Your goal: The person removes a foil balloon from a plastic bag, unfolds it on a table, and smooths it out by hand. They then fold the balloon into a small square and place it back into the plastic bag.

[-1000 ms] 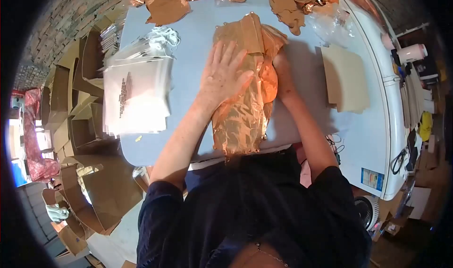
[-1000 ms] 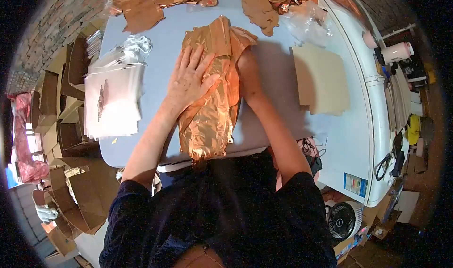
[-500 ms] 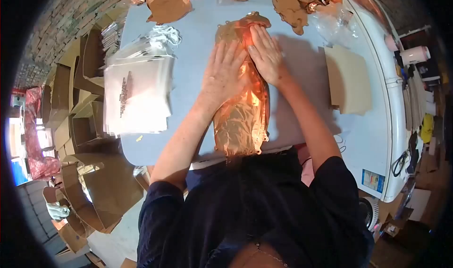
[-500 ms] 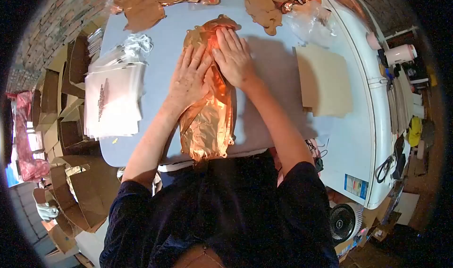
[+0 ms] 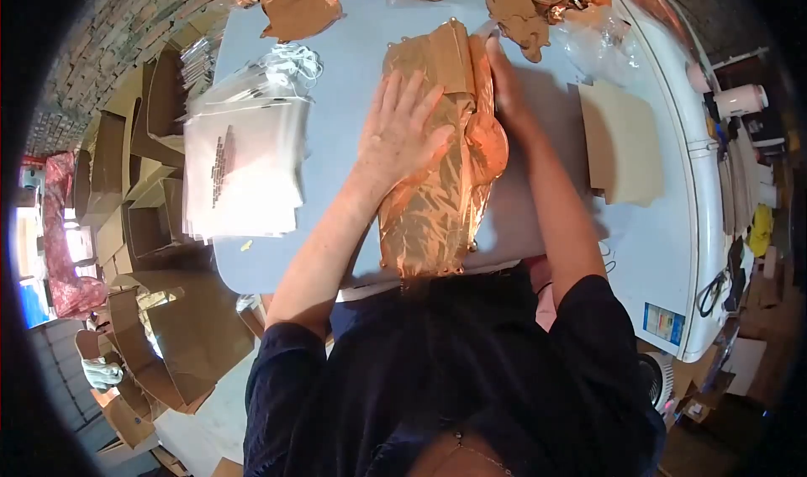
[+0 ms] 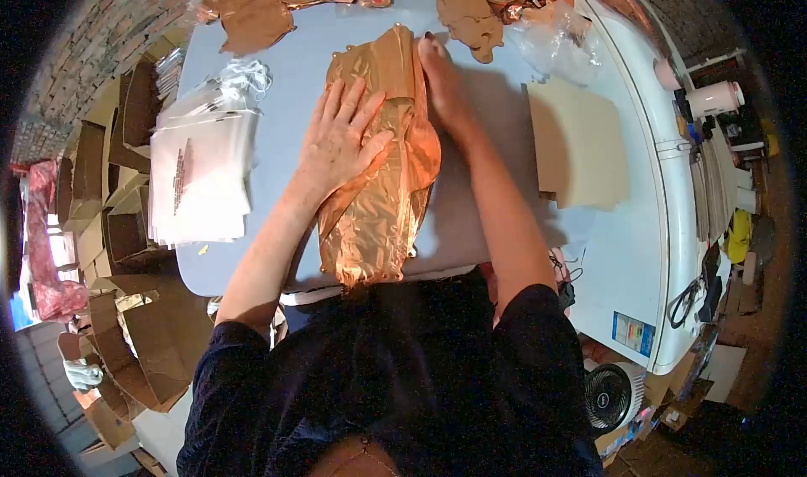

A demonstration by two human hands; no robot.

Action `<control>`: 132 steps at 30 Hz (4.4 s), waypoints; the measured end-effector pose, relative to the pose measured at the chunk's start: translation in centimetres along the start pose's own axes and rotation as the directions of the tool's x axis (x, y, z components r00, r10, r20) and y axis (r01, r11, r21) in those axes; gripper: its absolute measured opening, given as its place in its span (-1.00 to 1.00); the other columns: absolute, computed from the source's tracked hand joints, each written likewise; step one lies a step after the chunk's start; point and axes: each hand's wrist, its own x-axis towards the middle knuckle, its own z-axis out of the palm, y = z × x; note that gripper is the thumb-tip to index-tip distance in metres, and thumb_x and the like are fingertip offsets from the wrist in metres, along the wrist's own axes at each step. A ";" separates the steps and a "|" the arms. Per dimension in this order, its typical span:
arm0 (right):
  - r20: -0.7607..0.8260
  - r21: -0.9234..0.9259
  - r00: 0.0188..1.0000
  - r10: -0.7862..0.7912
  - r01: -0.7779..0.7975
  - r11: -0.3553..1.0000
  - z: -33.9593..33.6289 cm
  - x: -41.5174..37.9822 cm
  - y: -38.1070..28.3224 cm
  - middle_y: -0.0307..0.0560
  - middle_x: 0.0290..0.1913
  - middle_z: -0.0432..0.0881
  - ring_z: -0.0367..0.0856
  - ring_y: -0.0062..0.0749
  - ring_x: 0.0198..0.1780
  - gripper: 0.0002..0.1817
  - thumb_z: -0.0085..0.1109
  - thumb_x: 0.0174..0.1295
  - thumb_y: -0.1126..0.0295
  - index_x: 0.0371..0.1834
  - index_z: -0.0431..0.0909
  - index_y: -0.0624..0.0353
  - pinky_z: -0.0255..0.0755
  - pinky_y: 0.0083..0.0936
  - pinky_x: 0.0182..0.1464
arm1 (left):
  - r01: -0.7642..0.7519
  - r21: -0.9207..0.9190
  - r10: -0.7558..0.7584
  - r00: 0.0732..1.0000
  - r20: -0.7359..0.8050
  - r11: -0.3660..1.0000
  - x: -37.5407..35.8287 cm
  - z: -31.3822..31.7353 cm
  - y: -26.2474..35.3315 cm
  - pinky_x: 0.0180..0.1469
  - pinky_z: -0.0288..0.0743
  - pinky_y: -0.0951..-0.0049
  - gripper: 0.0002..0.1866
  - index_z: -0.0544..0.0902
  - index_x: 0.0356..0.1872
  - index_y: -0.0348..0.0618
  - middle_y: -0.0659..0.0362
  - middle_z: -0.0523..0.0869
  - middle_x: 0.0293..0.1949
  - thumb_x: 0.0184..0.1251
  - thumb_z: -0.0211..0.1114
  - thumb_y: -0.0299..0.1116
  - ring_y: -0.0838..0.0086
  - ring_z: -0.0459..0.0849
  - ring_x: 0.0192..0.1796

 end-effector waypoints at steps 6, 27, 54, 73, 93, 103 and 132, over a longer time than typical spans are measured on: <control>-0.076 0.567 0.961 0.267 -0.178 0.804 3.0 -0.9 -6.0 -0.10 0.30 0.60 0.54 -0.30 0.34 -0.33 0.02 0.55 -0.22 0.37 0.49 0.16 0.45 -0.28 0.37 | 0.007 0.006 -0.007 1.000 0.021 1.000 0.0 0.2 -0.1 0.68 0.03 -0.09 -0.29 0.41 0.61 0.14 -0.08 0.38 0.60 0.60 0.07 0.25 -0.15 0.24 0.64; 0.159 -0.479 0.940 -0.303 0.342 0.809 3.0 -6.3 -0.1 0.17 0.67 0.27 0.19 -0.02 0.69 -0.31 -0.39 0.73 0.00 0.70 0.14 0.26 0.06 -0.26 0.68 | 0.024 0.035 -0.025 0.999 0.024 0.999 -0.2 0.5 0.0 0.70 0.01 -0.05 -0.30 0.45 0.59 0.10 -0.07 0.36 0.62 0.61 0.05 0.24 -0.10 0.21 0.67; 0.121 -0.591 0.909 -0.399 0.389 0.707 2.1 -3.9 0.9 0.23 0.49 0.49 0.47 0.10 0.52 -0.39 0.11 0.52 0.56 0.62 0.26 0.19 0.37 -0.15 0.53 | -0.001 0.018 0.001 1.000 0.004 1.000 -0.2 0.7 -0.4 0.72 -0.04 -0.04 -0.33 0.54 0.50 -0.07 -0.05 0.40 0.60 0.58 0.10 0.15 -0.09 0.19 0.67; 0.310 -0.931 0.917 -0.250 0.346 0.117 3.4 -4.7 0.9 -0.11 0.68 0.32 0.16 -0.32 0.71 -0.36 -0.13 0.66 -0.02 0.62 0.38 0.14 -0.03 0.03 0.69 | 0.018 0.000 -0.018 0.997 -0.069 1.000 0.0 1.0 -0.3 0.70 0.05 -0.02 -0.32 0.49 0.50 -0.23 -0.06 0.47 0.55 0.49 0.22 -0.04 -0.07 0.28 0.63; 0.359 -0.924 0.900 -0.249 0.381 0.043 3.4 -5.0 0.9 -0.17 0.72 0.24 0.05 -0.19 0.75 -0.40 -0.11 0.63 -0.01 0.63 0.38 -0.07 -0.10 0.46 0.61 | -0.005 -0.027 0.004 0.999 -0.054 1.000 0.0 0.5 -0.2 0.72 -0.01 -0.05 -0.24 0.38 0.59 -0.18 0.01 0.41 0.59 0.38 0.29 -0.14 0.12 0.23 0.67; 0.296 -0.904 0.912 -0.284 0.364 0.225 2.0 -3.1 2.3 -0.14 0.70 0.26 0.10 -0.22 0.73 -0.32 -0.10 0.64 0.04 0.72 0.14 0.06 -0.10 0.42 0.62 | 0.014 0.022 -0.013 1.000 -0.019 1.000 -0.1 0.5 0.0 0.70 -0.02 -0.01 -0.37 0.48 0.52 -0.22 0.02 0.45 0.58 0.51 0.15 -0.16 0.19 0.27 0.66; 0.404 -0.912 0.887 -0.223 0.410 -0.023 -0.8 -6.0 1.5 -0.17 0.75 0.17 0.09 -0.09 0.73 -0.36 -0.18 0.65 0.04 0.70 0.21 0.01 -0.16 0.41 0.63 | 0.008 0.010 -0.008 1.000 -0.015 1.000 -0.2 1.3 -0.4 0.70 0.05 -0.01 -0.24 0.37 0.61 -0.12 0.04 0.38 0.62 0.35 0.21 -0.21 0.11 0.25 0.68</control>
